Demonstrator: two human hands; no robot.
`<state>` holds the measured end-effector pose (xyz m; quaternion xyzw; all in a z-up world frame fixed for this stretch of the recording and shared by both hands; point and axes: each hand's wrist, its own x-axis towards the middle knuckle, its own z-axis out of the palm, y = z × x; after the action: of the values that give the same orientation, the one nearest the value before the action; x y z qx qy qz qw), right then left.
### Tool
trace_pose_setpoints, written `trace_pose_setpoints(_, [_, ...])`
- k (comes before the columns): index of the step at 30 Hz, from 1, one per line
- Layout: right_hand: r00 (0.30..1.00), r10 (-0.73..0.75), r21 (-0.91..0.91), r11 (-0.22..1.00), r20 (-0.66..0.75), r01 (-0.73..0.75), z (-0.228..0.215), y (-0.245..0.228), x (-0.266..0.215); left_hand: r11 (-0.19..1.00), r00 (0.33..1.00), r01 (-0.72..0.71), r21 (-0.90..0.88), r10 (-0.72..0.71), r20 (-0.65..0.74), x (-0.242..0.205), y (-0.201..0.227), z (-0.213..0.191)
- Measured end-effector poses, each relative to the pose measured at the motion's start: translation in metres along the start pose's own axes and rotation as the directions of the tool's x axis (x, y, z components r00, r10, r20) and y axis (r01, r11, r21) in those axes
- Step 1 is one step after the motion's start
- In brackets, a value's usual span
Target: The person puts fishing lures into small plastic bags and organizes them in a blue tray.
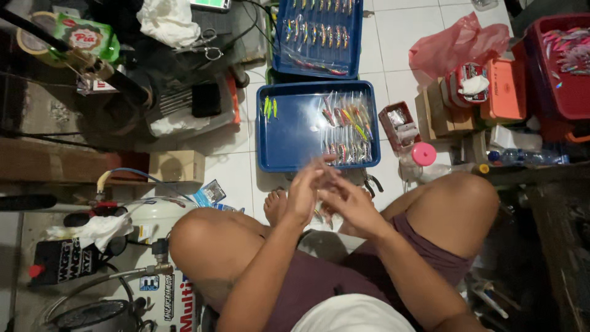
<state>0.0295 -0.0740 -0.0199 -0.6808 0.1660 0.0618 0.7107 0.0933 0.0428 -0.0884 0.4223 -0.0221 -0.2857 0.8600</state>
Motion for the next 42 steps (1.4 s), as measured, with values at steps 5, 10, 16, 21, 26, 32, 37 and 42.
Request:
trace_pose_setpoints(5, [0.732, -0.656, -0.706, 0.43, 0.185, 0.563, -0.026, 0.016, 0.016, 0.996, 0.999, 0.035, -0.086, -0.034, 0.015, -0.001, -0.003, -0.007])
trace_pose_setpoints(10, [0.602, -0.66, -0.678, 0.185, 0.45, 0.711, -0.033, 0.003, 0.033, 0.94, 0.978, 0.209, 0.268, -0.206, -0.042, -0.025, 0.03, 0.026])
trace_pose_setpoints(16, [0.655, -0.606, -0.669, 0.257, 0.451, 0.698, -0.022, -0.003, 0.049, 0.781, 0.94, 0.324, 0.533, -0.203, -0.274, -0.021, 0.041, 0.02])
trace_pose_setpoints(21, [0.769, -0.587, -0.207, 0.743, 0.255, 0.636, -0.024, -0.011, 0.127, 0.997, 0.932, -0.022, 0.073, 0.046, -0.358, 0.0, 0.048, -0.009])
trace_pose_setpoints(26, [0.95, -0.313, -0.608, 0.754, -0.003, 0.247, -0.016, 0.089, 0.294, 0.998, 0.949, -0.038, -0.056, 0.018, -0.316, -0.007, 0.029, 0.006])
trace_pose_setpoints(32, [0.988, -0.114, -0.621, 0.784, -0.104, 0.025, 0.019, 0.186, 0.444, 0.991, 0.959, 0.072, -0.115, -0.101, -0.266, -0.018, 0.025, 0.048])
trace_pose_setpoints(37, [0.957, 0.115, -0.623, 0.737, -0.265, -0.261, 0.059, 0.158, 0.456, 0.994, 0.959, 0.05, -0.095, -0.074, -0.272, -0.02, 0.049, 0.063])
trace_pose_setpoints(42, [0.949, 0.106, -0.751, 0.587, -0.298, -0.302, 0.061, 0.156, 0.459, 0.987, 0.908, 0.01, -0.158, -0.075, -0.411, -0.015, 0.041, 0.057])
